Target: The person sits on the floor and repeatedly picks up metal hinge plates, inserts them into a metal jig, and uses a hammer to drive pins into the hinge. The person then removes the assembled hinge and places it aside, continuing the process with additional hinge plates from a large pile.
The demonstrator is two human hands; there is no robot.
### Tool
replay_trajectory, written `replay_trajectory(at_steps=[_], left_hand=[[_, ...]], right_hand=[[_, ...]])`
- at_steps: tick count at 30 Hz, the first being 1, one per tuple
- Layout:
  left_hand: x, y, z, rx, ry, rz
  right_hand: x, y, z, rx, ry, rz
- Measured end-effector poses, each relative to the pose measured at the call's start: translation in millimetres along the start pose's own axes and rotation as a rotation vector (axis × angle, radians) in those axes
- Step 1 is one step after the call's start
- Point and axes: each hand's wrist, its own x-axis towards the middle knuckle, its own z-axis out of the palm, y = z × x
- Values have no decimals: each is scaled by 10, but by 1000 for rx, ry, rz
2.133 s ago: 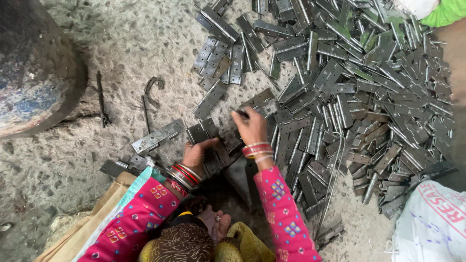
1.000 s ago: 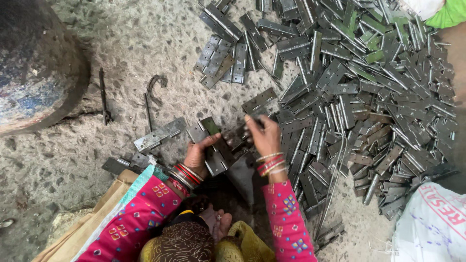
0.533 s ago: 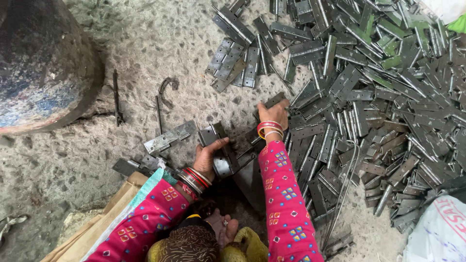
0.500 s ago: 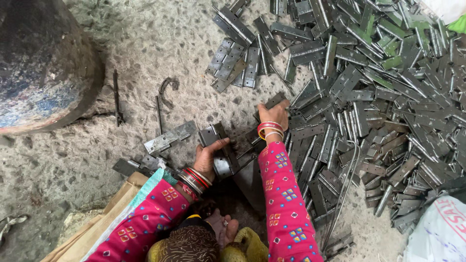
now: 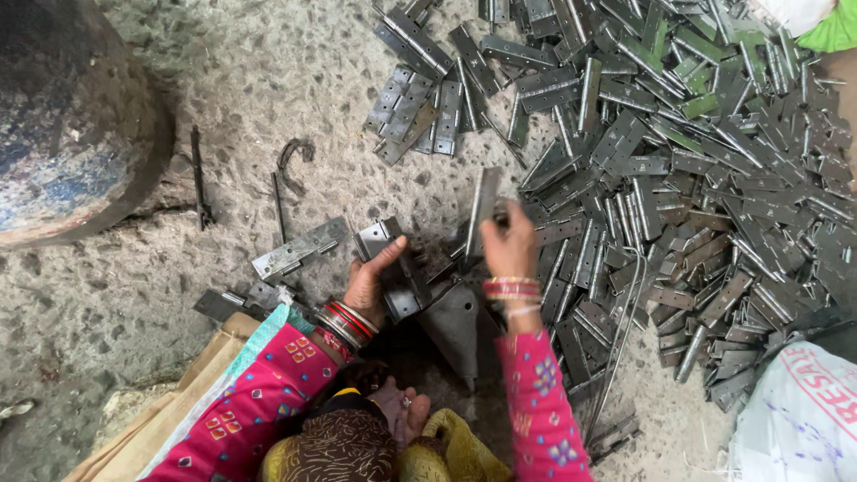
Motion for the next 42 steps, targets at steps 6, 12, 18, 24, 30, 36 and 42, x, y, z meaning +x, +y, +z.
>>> replay_trajectory(at_steps=[6, 12, 18, 24, 30, 36, 42], left_hand=[[134, -55, -151, 63, -115, -13], [128, -86, -129, 65, -28, -13], [95, -41, -87, 21, -28, -2], [77, -19, -25, 20, -10, 10], [11, 4, 2, -14, -45, -44], [150, -70, -161, -107, -222, -91], [264, -170, -269, -73, -257, -50]], right_hand=[[-978, -747, -126, -133, -508, -172], [-471, -85, 152, -282, -36, 77], [-79, 548, 495, -316, 34, 340], [26, 696, 492, -146, 110, 390], [-149, 448, 229, 696, -81, 494], [-650, 246, 134, 321, -302, -104], [-972, 99, -161, 295, -336, 224]])
